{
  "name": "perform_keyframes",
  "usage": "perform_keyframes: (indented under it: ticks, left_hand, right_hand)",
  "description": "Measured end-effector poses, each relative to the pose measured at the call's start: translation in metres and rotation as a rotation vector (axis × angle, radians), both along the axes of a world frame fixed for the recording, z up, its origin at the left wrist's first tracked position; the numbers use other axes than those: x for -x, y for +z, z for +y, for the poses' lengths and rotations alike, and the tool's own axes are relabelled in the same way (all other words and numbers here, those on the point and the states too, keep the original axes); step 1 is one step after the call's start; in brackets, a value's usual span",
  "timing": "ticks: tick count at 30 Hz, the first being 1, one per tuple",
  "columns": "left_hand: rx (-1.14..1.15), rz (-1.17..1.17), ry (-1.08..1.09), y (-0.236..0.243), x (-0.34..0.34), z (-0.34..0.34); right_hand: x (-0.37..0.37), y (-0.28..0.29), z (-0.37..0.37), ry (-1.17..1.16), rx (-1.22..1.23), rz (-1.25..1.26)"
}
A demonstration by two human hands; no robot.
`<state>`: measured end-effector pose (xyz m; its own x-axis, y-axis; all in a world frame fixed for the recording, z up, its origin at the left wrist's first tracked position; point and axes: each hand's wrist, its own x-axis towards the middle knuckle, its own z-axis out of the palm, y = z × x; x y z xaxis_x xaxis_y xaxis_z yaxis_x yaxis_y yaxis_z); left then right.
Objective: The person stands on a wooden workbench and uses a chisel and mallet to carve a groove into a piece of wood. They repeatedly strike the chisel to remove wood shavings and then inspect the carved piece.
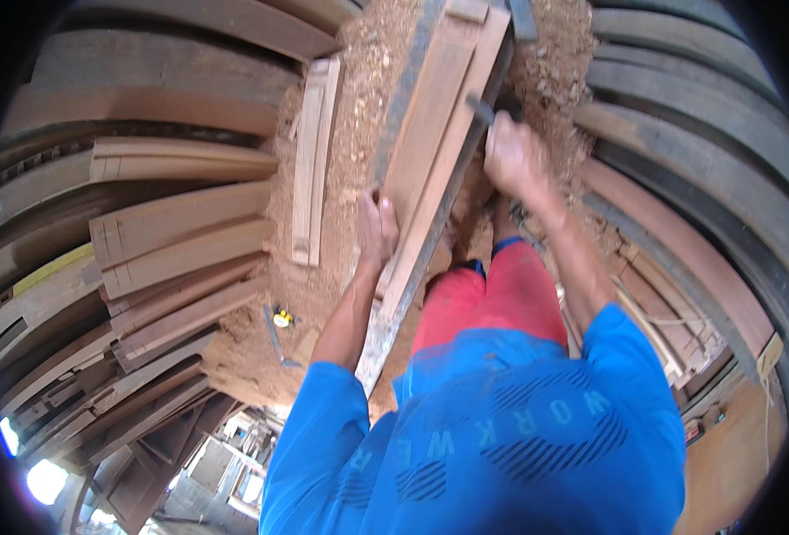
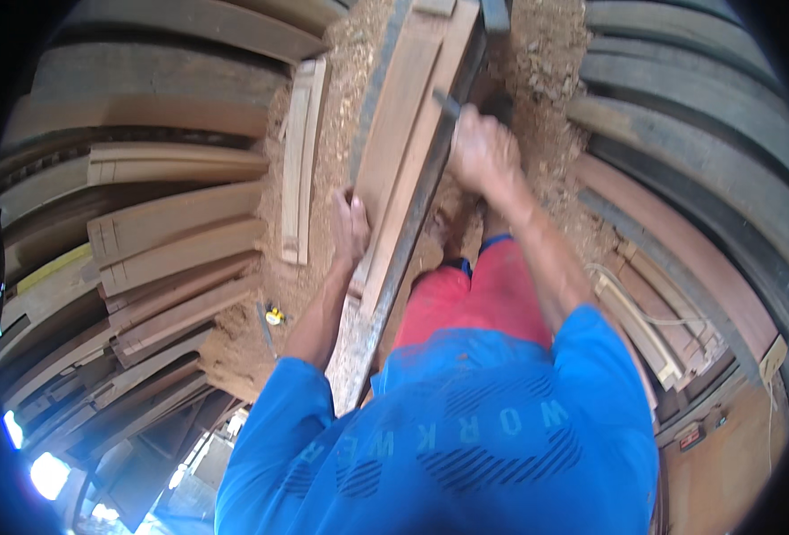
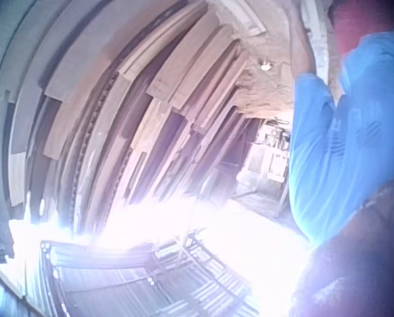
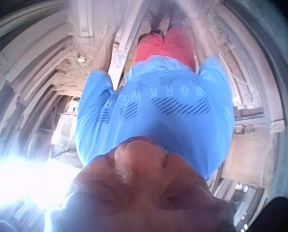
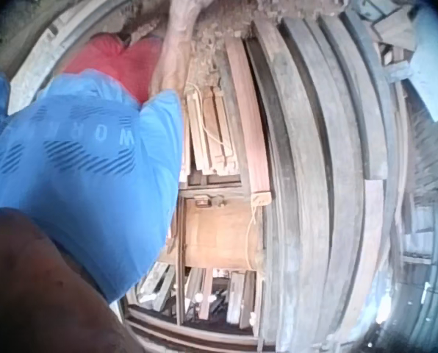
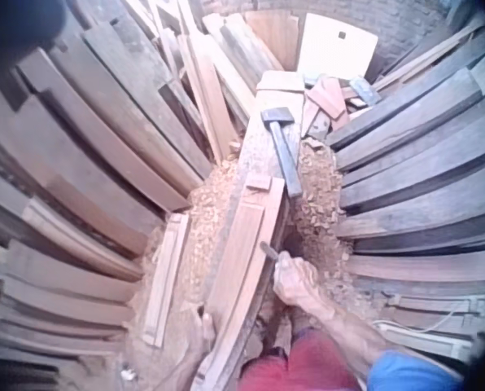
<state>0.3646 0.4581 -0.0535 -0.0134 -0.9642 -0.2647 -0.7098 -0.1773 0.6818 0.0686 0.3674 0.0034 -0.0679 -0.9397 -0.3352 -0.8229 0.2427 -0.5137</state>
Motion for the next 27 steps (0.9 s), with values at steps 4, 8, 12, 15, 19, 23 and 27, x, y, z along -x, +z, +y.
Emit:
perform_keyframes:
  ticks: [4,8,12,15,19,23,27]
  left_hand:
    - [0.045,0.165,0.014,-0.002,-0.001,-0.008]
    - [0.074,0.27,0.048,-0.004,-0.001,-0.003]
    - [0.098,0.339,0.054,-0.009,-0.002,0.0]
    - [0.1,0.325,0.031,-0.003,-0.002,-0.001]
    - [0.144,0.29,0.008,-0.011,-0.007,-0.003]
    - [0.16,0.294,0.01,-0.014,-0.008,-0.002]
    - [0.142,0.331,0.01,-0.011,-0.007,-0.003]
  right_hand:
    - [-0.007,-0.057,0.023,0.162,0.186,0.011]
    - [-0.068,-0.031,0.102,0.121,0.202,-0.093]
    - [-0.151,-0.011,0.22,0.118,-0.058,-0.177]
    - [-0.188,0.004,0.273,0.191,-0.31,-0.253]
    - [-0.18,0.01,0.251,0.125,-0.244,-0.221]
    - [-0.145,0.005,0.211,0.061,-0.039,-0.161]
    - [-0.186,0.002,0.272,0.183,-0.145,-0.209]
